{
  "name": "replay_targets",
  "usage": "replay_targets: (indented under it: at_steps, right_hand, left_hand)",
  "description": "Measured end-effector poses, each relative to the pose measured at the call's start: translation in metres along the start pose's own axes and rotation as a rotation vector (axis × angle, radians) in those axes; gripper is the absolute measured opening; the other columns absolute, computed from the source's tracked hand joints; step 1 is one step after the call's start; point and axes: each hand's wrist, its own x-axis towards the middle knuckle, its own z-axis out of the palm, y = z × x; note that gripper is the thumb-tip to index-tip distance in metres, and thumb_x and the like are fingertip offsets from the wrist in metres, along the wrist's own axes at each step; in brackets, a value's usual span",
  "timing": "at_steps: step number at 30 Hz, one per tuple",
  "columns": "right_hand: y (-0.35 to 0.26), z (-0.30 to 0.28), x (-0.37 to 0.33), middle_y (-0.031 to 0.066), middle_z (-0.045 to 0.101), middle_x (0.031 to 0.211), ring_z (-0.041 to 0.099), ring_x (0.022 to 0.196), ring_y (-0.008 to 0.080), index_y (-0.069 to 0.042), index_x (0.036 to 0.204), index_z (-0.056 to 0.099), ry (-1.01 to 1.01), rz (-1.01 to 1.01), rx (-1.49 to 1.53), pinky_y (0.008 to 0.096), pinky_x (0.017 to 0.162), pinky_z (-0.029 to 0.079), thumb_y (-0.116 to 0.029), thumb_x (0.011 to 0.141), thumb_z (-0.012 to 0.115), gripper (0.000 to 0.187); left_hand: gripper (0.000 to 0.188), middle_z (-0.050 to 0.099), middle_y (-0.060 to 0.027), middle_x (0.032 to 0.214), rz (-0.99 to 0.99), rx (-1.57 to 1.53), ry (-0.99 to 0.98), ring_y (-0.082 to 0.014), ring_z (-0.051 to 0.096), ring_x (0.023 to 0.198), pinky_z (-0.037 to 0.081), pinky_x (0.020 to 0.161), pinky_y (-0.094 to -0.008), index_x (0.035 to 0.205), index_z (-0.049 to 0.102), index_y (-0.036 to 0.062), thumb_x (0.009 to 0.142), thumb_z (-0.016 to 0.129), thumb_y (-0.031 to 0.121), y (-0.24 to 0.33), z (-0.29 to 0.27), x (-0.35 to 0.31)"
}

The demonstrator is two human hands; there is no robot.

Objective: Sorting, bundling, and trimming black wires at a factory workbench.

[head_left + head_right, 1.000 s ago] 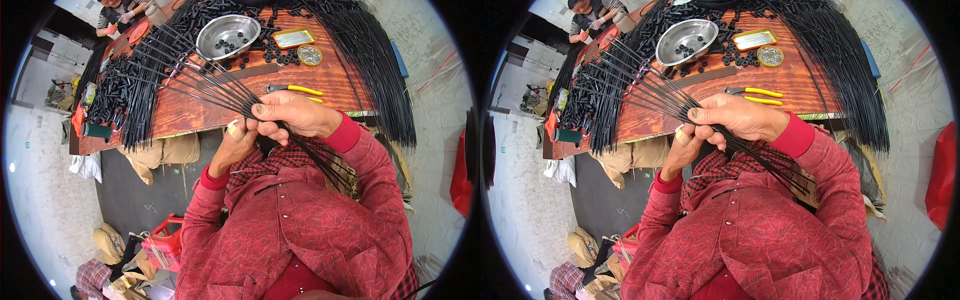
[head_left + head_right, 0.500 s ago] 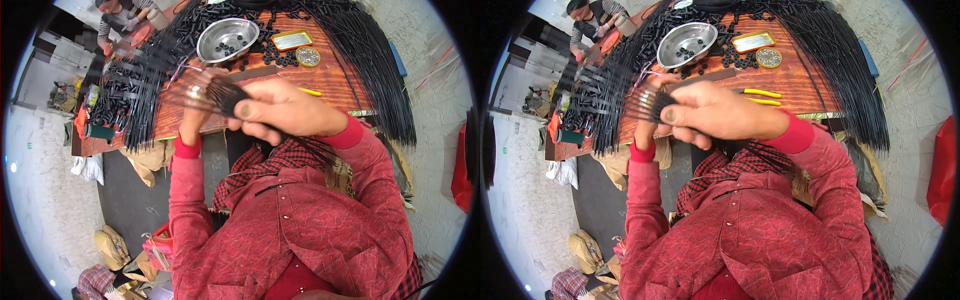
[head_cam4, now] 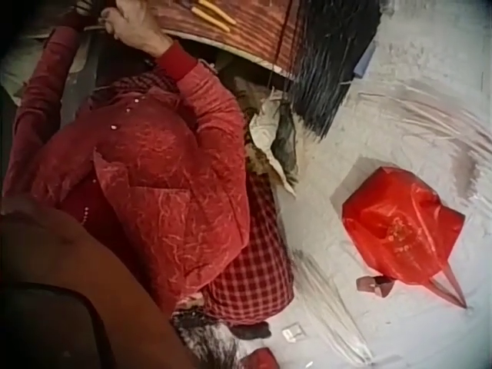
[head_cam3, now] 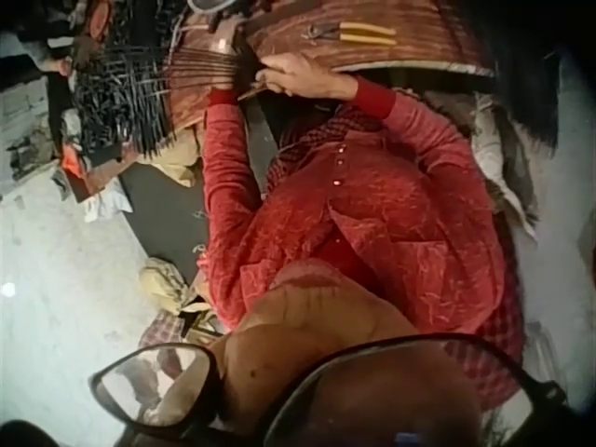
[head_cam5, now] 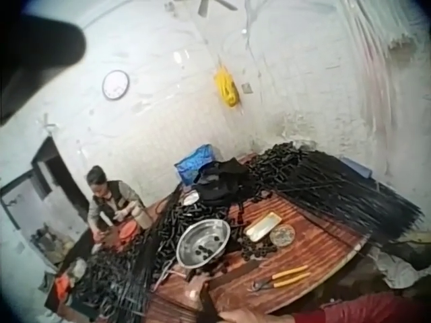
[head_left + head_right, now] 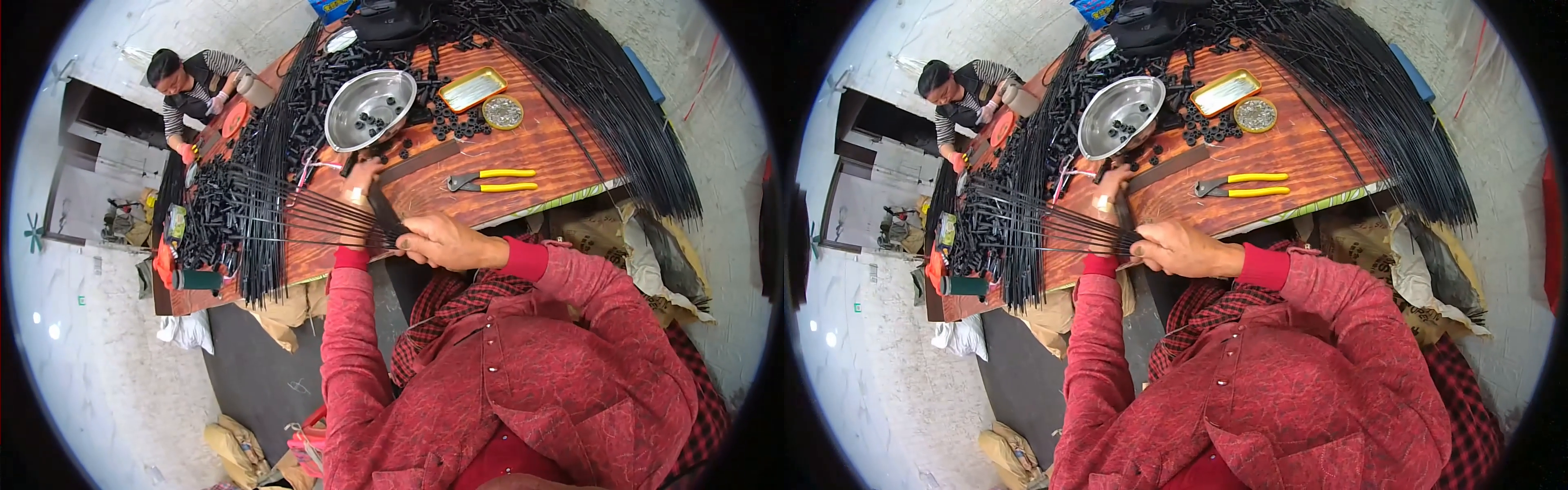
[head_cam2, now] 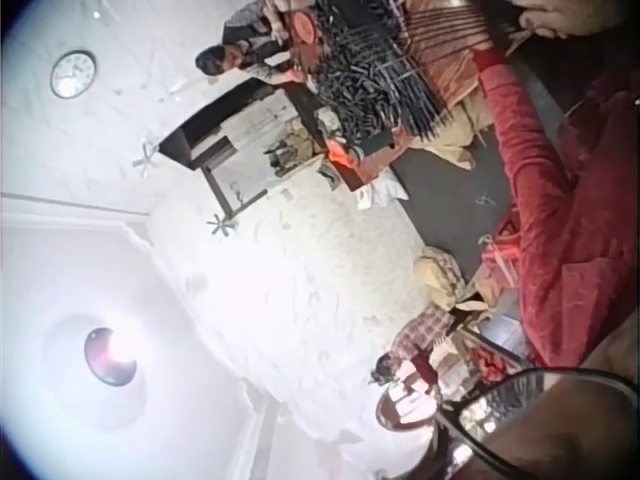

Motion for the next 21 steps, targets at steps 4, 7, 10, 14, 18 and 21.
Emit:
replay_targets:
  at_steps: [4,7,10,14,18,21]
  right_hand:
    - [0.026,-0.007,-0.017,0.0044,0.053,0.06,0.051,0.053,0.0171,-0.001,0.082,0.053,-0.027,-0.022,-0.054,0.0342,0.052,0.042,-0.021,0.1,0.05,0.026]
    - [0.038,-0.009,-0.028,0.0029,0.049,0.062,0.049,0.057,0.0145,-0.001,0.093,0.058,-0.095,0.02,-0.03,0.0328,0.054,0.042,-0.018,0.101,0.048,0.02]
    - [0.045,-0.011,-0.035,-0.0001,0.048,0.065,0.048,0.059,0.0108,-0.001,0.099,0.06,-0.179,0.1,0.075,0.0294,0.055,0.042,-0.018,0.101,0.048,0.021]
    - [0.045,-0.022,-0.036,-0.0041,0.049,0.073,0.046,0.064,0.0064,-0.002,0.106,0.06,-0.371,0.285,0.133,0.0234,0.059,0.043,-0.025,0.103,0.044,0.029]
    - [0.032,-0.035,-0.03,-0.0022,0.051,0.075,0.05,0.067,0.0072,0.0,0.105,0.058,-0.485,0.337,0.215,0.0234,0.062,0.046,-0.027,0.104,0.046,0.029]
    - [0.041,-0.039,-0.025,-0.0012,0.053,0.072,0.055,0.064,0.0099,-0.001,0.101,0.058,-0.555,0.259,0.405,0.026,0.063,0.049,-0.029,0.102,0.05,0.029]
  left_hand:
    - [0.039,0.063,-0.0145,0.124,0.018,0.201,-0.007,-0.0358,0.058,0.115,0.044,0.099,-0.0425,0.121,0.06,0.0054,0.082,0.059,0.002,0.009,0.01,-0.002]
    - [0.042,0.063,-0.013,0.126,0.031,0.255,-0.022,-0.0359,0.058,0.116,0.043,0.101,-0.0444,0.123,0.06,0.007,0.081,0.062,0.0,0.015,0.01,-0.003]
    - [0.046,0.063,-0.0108,0.128,0.011,0.222,-0.034,-0.0353,0.057,0.117,0.041,0.102,-0.0451,0.125,0.06,0.0085,0.08,0.062,0.0,0.017,0.008,-0.004]
    - [0.047,0.061,-0.0114,0.131,0.02,0.204,-0.055,-0.0342,0.056,0.12,0.04,0.104,-0.0446,0.126,0.061,0.008,0.081,0.058,-0.003,0.011,0.005,-0.005]
    - [0.046,0.06,-0.0139,0.133,0.048,0.112,-0.11,-0.033,0.054,0.125,0.038,0.109,-0.0432,0.129,0.059,0.0074,0.085,0.053,-0.004,-0.003,-0.005,-0.004]
    - [0.043,0.06,-0.0156,0.133,0.063,0.072,-0.147,-0.0324,0.053,0.128,0.036,0.111,-0.0425,0.13,0.059,0.0071,0.088,0.054,-0.002,-0.002,-0.007,-0.002]
